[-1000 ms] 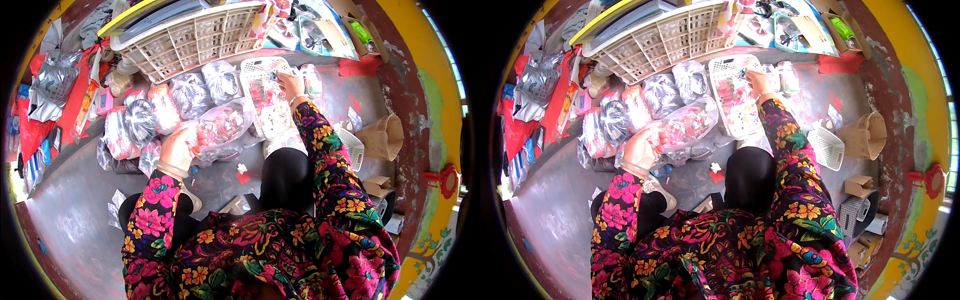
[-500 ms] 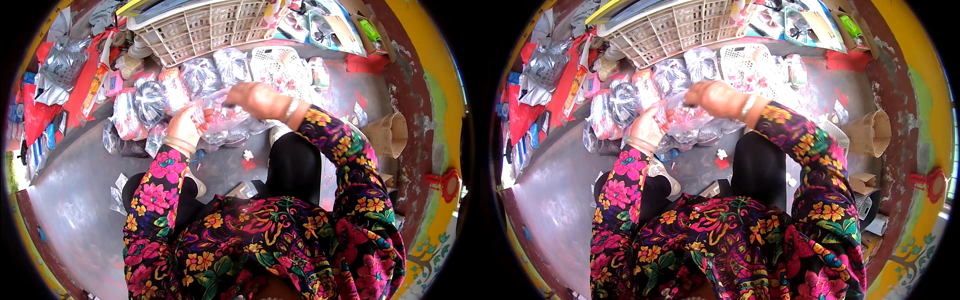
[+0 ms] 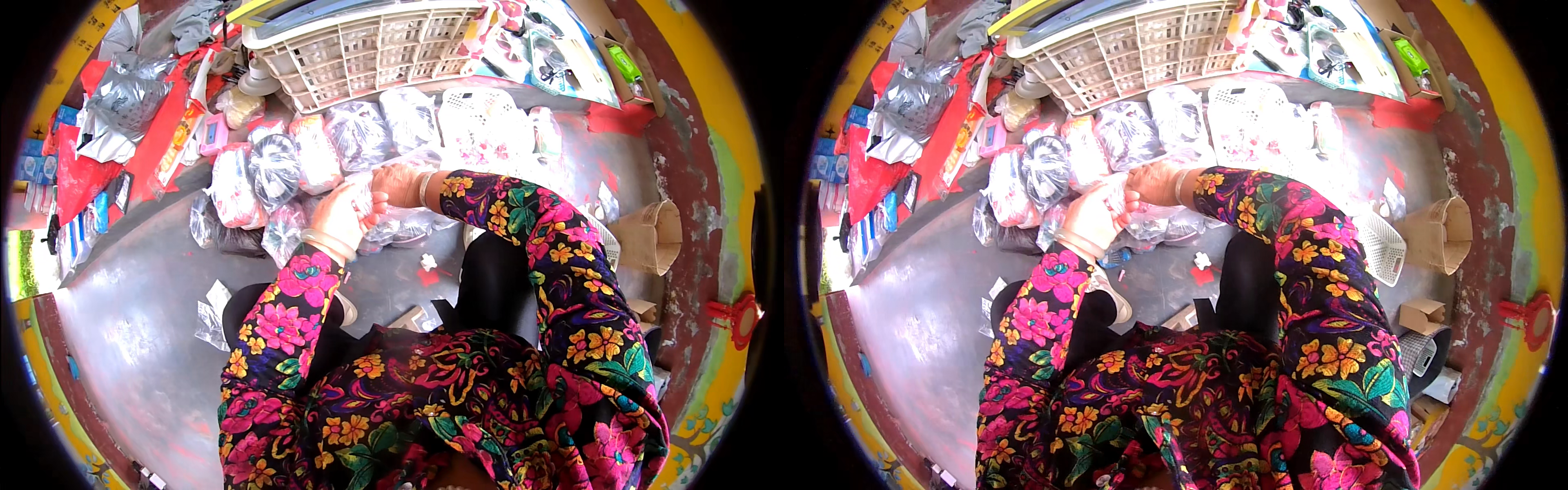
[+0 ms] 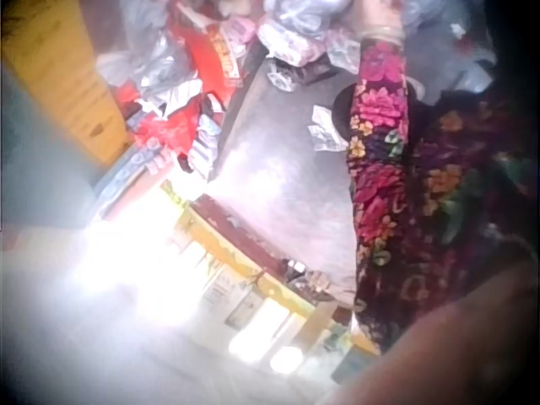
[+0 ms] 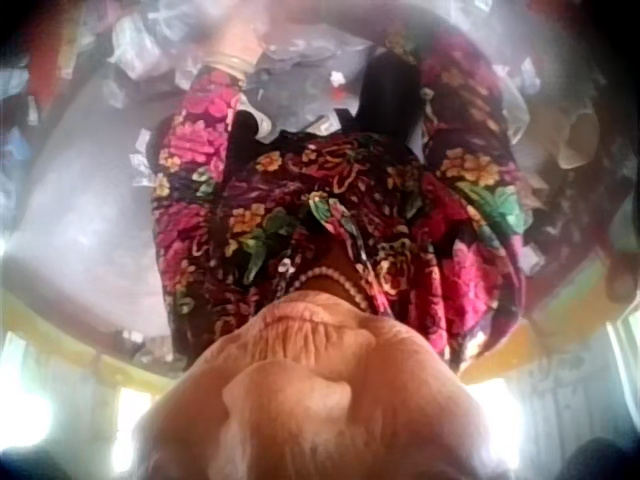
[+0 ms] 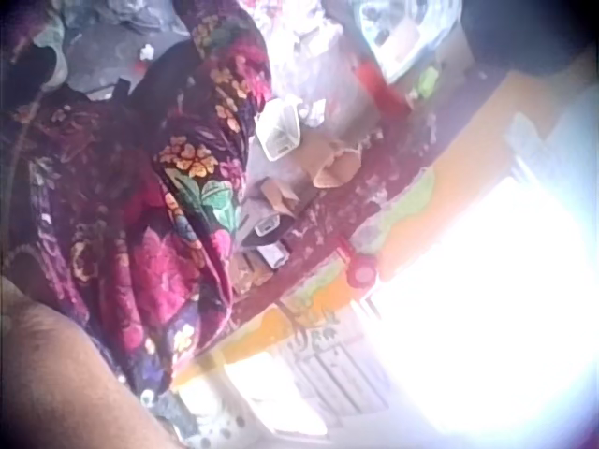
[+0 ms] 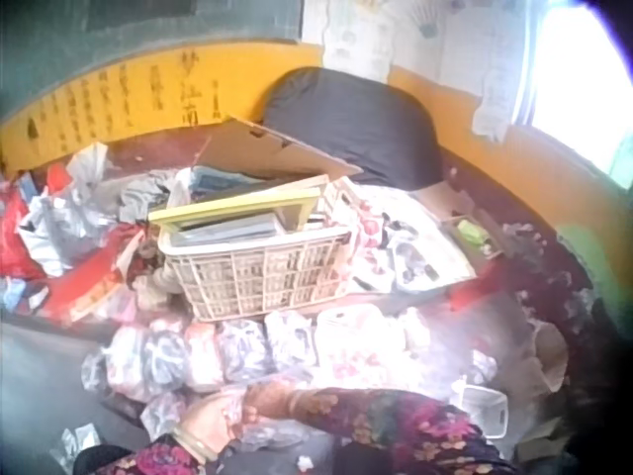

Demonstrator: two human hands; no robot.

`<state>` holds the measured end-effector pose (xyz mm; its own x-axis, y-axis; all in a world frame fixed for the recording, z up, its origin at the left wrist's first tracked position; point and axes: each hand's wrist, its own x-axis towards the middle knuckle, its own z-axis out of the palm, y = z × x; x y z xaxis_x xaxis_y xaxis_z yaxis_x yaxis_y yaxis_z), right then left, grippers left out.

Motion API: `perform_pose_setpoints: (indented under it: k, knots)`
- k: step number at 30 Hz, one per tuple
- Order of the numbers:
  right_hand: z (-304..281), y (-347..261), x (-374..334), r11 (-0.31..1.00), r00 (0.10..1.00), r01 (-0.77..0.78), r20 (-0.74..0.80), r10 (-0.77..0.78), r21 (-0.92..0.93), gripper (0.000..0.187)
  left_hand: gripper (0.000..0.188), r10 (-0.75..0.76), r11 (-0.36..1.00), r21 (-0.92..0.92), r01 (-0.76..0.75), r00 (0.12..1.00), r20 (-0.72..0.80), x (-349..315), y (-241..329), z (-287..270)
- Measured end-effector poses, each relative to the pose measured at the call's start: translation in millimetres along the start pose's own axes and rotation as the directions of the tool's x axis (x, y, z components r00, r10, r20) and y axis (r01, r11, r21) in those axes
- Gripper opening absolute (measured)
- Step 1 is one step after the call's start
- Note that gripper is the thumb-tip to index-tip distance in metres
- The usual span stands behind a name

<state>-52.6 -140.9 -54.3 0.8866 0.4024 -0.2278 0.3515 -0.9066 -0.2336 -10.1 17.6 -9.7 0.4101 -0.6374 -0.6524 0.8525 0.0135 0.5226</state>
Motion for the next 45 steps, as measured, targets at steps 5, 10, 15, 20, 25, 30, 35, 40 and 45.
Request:
perform_pose_setpoints:
  k: [5,10,15,20,25,30,35,40,45]
  knots:
    - [18.1,10.8,-4.9,0.995,0.996,-0.067,0.069,0.062,0.075,0.021,0.025,-0.027,0.999,0.021,0.028,0.999,-0.019,4.8,0.0,4.5]
    - [-25.2,25.9,-29.3,0.933,0.998,-0.029,0.069,0.005,0.359,0.024,0.026,-0.018,0.999,0.029,0.018,1.0,0.008,8.3,2.1,0.3]
    - [-69.1,86.1,-80.0,0.631,0.887,-0.23,-0.108,0.45,0.741,0.02,0.027,-0.057,0.998,-0.023,0.057,0.998,-0.009,-1.8,7.5,-3.6]
    - [12.4,175.6,-138.9,0.691,0.673,-0.723,-0.208,0.71,0.017,0.03,0.022,-0.132,0.99,-0.05,0.134,0.99,0.043,5.9,3.1,2.8]
    - [49.6,177.0,-112.6,0.489,0.482,-0.829,-0.095,0.871,0.272,0.025,0.023,-0.12,0.993,0.0,0.12,0.991,0.053,-0.5,6.1,-0.8]
    - [67.2,188.4,-96.2,0.478,0.478,-0.854,-0.051,0.877,0.204,0.031,0.023,-0.111,0.993,0.046,0.111,0.994,0.012,-3.6,6.6,7.1]
    - [74.3,204.8,-108.9,0.413,0.372,-0.846,-0.183,0.91,0.336,0.024,0.023,-0.111,0.992,0.06,0.111,0.994,0.002,-3.0,6.0,13.9]
    - [67.4,203.5,-133.5,0.346,0.203,-0.845,-0.354,0.913,0.407,0.023,0.024,-0.107,0.992,0.075,0.106,0.994,0.02,-1.5,5.1,11.4]
    - [31.4,171.6,-150.7,0.45,0.167,-0.541,-0.434,0.885,0.711,0.021,0.024,-0.067,0.997,0.04,0.064,0.994,0.082,1.5,4.3,3.6]
